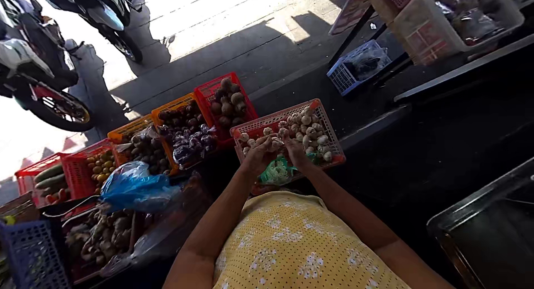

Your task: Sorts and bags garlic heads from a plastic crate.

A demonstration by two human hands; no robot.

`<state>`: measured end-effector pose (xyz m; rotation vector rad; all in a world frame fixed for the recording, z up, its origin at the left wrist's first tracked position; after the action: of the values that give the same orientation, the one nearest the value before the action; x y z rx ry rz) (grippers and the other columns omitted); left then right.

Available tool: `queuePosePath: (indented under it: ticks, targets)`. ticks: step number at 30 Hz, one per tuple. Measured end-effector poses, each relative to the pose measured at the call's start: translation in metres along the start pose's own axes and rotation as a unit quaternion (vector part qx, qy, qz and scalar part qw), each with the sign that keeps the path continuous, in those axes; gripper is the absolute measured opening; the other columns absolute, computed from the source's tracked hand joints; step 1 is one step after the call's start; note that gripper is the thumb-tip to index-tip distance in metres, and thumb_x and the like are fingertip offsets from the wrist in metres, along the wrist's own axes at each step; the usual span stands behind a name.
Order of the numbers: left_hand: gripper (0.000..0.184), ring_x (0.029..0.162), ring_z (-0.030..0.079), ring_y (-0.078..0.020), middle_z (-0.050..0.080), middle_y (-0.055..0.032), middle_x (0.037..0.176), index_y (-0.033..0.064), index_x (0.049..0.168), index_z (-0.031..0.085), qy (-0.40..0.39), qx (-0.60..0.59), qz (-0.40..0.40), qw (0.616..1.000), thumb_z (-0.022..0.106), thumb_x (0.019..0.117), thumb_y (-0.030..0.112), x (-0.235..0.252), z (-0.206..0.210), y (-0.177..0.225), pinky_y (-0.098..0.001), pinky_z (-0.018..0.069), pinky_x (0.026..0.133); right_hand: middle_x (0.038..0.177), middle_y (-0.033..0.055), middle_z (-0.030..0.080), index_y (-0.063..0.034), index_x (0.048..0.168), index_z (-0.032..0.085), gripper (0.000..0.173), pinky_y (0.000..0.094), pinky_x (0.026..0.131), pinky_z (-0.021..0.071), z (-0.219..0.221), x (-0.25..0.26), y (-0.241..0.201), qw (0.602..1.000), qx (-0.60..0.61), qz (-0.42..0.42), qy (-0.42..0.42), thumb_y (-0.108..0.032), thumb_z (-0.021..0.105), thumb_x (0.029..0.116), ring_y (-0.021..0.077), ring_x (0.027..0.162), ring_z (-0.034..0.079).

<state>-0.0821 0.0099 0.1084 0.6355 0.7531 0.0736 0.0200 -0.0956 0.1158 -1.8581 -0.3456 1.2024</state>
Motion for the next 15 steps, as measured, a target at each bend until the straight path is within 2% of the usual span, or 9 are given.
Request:
queuePosePath:
  ticks: [2,3,5,7,9,11,12,13,15]
  targets:
    - [0.027,0.081,0.065,-0.0142,0.066,-0.0064,0.103,0.0113,0.130,0.060,0.009,0.011,0.002,1.000,0.050,0.1083,0.024,0.001,0.001,-0.008,-0.0302,0.0561,0.075,0.085,0.0153,0.059,0.0009,0.116,0.064,0.059,0.0437,0.065,0.0491,0.006,0.000,0.001,0.997,-0.079,-0.013,0.016,-0.047,0.030,0.1119,0.0244,0.069,0.055]
    - [0.027,0.082,0.065,-0.0146,0.066,-0.0064,0.104,0.0114,0.130,0.059,0.014,0.021,0.005,1.000,0.051,0.1081,0.023,0.001,0.001,-0.013,-0.0313,0.0562,0.076,0.086,0.0188,0.060,0.0030,0.112,0.065,0.058,0.0487,0.069,0.0495,0.008,0.001,0.005,0.994,-0.097,-0.022,0.037,-0.043,0.031,0.1127,0.0287,0.073,0.057]
    - [0.026,0.081,0.064,-0.0141,0.065,-0.0061,0.103,0.0120,0.131,0.058,0.020,0.037,0.013,0.999,0.054,0.1067,0.022,0.004,0.000,-0.024,-0.0317,0.0567,0.075,0.087,0.0202,0.061,0.0028,0.115,0.066,0.054,0.0489,0.066,0.0501,0.007,0.002,0.014,0.992,-0.095,-0.031,0.072,-0.039,0.032,0.1134,0.0297,0.071,0.058]
    - [0.027,0.080,0.064,-0.0153,0.065,-0.0076,0.103,0.0113,0.132,0.055,0.025,0.050,0.010,0.998,0.056,0.1057,0.019,0.009,0.000,-0.029,-0.0326,0.0565,0.073,0.098,0.0214,0.065,0.0017,0.124,0.065,0.048,0.0476,0.069,0.0540,0.003,0.005,0.022,0.995,-0.067,-0.025,0.076,-0.033,0.034,0.1136,0.0290,0.077,0.062]
    - [0.028,0.077,0.064,-0.0153,0.065,-0.0088,0.103,0.0103,0.132,0.055,0.038,0.095,0.005,0.995,0.057,0.1051,0.017,0.016,0.000,-0.032,-0.0315,0.0556,0.069,0.110,0.0237,0.066,0.0029,0.130,0.062,0.045,0.0497,0.078,0.0544,-0.002,0.007,0.026,0.996,-0.056,-0.010,0.071,-0.029,0.035,0.1135,0.0310,0.088,0.065]
    - [0.030,0.077,0.063,-0.0157,0.066,-0.0119,0.105,0.0076,0.133,0.056,0.074,0.191,0.011,0.979,0.059,0.1043,0.016,0.030,-0.003,-0.031,-0.0316,0.0545,0.068,0.111,0.0263,0.066,0.0047,0.126,0.063,0.046,0.0550,0.083,0.0531,-0.004,0.002,0.030,0.991,-0.109,-0.024,0.068,-0.030,0.035,0.1132,0.0363,0.094,0.065]
    - [0.032,0.081,0.063,-0.0186,0.065,-0.0150,0.109,0.0056,0.135,0.055,0.093,0.250,0.016,0.964,0.059,0.1044,0.016,0.041,-0.007,-0.030,-0.0350,0.0542,0.072,0.108,0.0274,0.066,0.0060,0.122,0.064,0.046,0.0575,0.086,0.0525,-0.005,-0.002,0.030,0.986,-0.151,-0.039,0.061,-0.029,0.036,0.1131,0.0390,0.097,0.066]
    - [0.034,0.087,0.064,-0.0228,0.064,-0.0185,0.115,0.0040,0.135,0.056,0.112,0.309,0.024,0.944,0.060,0.1042,0.017,0.054,-0.014,-0.029,-0.0395,0.0552,0.077,0.101,0.0271,0.066,0.0069,0.116,0.066,0.043,0.0585,0.085,0.0528,-0.003,-0.003,0.030,0.976,-0.206,-0.057,0.047,-0.026,0.038,0.1126,0.0400,0.094,0.066]
    - [0.034,0.105,0.065,-0.0334,0.063,-0.0239,0.125,0.0044,0.134,0.059,0.131,0.395,0.032,0.909,0.060,0.1038,0.021,0.077,-0.027,-0.025,-0.0512,0.0538,0.091,0.099,0.0249,0.070,0.0044,0.113,0.067,0.036,0.0610,0.085,0.0551,0.007,-0.006,0.030,0.935,-0.345,-0.077,-0.012,-0.023,0.044,0.1103,0.0416,0.095,0.070]
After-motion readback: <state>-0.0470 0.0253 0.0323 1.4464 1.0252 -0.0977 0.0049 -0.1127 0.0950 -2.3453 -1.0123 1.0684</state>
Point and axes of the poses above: each hand's wrist, its own x-axis towards the middle knuckle, its own z-axis out of the palm, y = z × x, the point moved 3 cm from there along x, towards the middle knuckle
